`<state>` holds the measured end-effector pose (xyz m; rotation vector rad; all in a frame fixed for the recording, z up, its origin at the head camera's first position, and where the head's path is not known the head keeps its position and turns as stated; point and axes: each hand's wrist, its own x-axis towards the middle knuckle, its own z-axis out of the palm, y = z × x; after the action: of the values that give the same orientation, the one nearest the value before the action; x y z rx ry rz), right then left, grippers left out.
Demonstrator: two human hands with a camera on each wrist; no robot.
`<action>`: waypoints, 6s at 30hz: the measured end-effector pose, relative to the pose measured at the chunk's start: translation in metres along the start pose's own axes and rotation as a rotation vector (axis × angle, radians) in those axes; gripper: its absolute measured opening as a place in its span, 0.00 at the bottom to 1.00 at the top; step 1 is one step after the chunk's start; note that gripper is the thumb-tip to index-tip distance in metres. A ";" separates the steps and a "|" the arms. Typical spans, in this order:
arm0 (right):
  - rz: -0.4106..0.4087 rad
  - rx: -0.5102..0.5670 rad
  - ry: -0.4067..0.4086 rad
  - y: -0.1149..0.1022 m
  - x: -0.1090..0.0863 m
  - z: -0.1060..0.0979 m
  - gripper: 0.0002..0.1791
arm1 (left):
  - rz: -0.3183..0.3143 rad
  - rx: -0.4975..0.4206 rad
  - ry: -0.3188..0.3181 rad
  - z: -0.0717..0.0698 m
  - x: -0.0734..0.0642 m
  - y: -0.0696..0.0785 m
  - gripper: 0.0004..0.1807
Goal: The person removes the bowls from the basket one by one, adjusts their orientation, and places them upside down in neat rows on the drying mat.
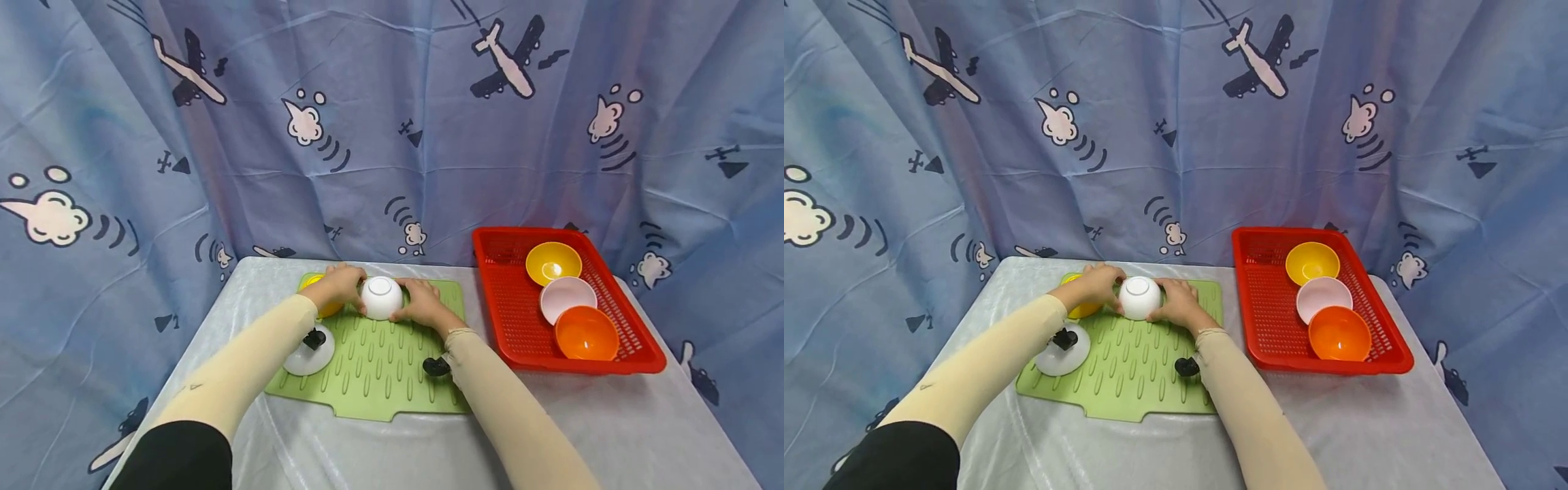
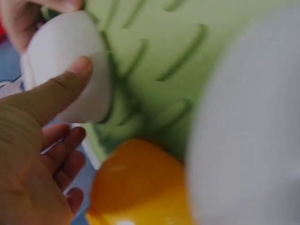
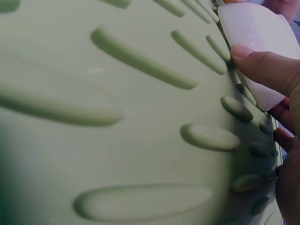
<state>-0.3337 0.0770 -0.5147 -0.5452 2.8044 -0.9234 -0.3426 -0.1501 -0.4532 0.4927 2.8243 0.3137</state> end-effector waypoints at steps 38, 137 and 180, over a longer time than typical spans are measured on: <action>-0.077 -0.031 0.074 -0.046 -0.022 -0.053 0.53 | -0.002 -0.190 0.152 0.015 0.001 0.018 0.28; -0.019 -0.521 -0.173 0.167 -0.200 -0.232 0.54 | -0.017 -0.322 0.193 0.025 -0.004 0.011 0.30; -0.216 -0.167 0.427 0.007 -0.205 -0.135 0.58 | -0.069 -0.312 0.280 0.025 -0.028 0.019 0.31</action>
<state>-0.1788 0.2343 -0.4069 -0.7671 3.2796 -0.9444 -0.3037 -0.1383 -0.4657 0.3025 2.9657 0.8534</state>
